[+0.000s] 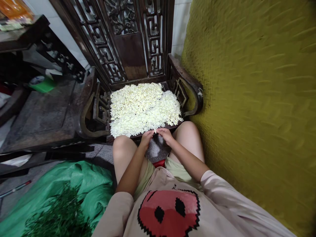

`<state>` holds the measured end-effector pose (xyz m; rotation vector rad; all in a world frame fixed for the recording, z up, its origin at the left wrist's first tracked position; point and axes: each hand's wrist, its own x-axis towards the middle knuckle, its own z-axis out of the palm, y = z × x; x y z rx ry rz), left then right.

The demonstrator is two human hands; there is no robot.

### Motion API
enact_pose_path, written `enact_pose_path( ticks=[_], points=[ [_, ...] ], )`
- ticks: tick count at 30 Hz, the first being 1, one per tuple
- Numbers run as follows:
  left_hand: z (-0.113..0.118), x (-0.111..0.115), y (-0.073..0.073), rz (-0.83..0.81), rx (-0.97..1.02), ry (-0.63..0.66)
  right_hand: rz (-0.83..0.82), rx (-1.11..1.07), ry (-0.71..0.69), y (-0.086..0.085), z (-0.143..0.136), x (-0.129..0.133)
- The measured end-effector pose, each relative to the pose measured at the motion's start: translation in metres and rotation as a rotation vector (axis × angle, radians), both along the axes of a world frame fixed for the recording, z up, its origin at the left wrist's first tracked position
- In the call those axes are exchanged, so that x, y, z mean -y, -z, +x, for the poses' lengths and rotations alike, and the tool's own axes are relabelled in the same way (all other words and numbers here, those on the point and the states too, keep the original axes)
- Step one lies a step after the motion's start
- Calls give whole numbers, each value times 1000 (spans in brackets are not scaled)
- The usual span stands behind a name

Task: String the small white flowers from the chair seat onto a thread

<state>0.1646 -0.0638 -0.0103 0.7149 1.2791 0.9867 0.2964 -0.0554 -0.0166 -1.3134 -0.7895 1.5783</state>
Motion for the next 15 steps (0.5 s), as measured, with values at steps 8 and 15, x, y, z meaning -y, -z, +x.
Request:
enact_pose_path(
  ticks=[8, 15],
  points=[
    [0, -1, -2, 10, -145, 25, 93, 118, -8, 2, 0, 0],
    [-3, 0, -4, 32, -243, 16, 221, 266, -122, 4, -4, -1]
  ],
)
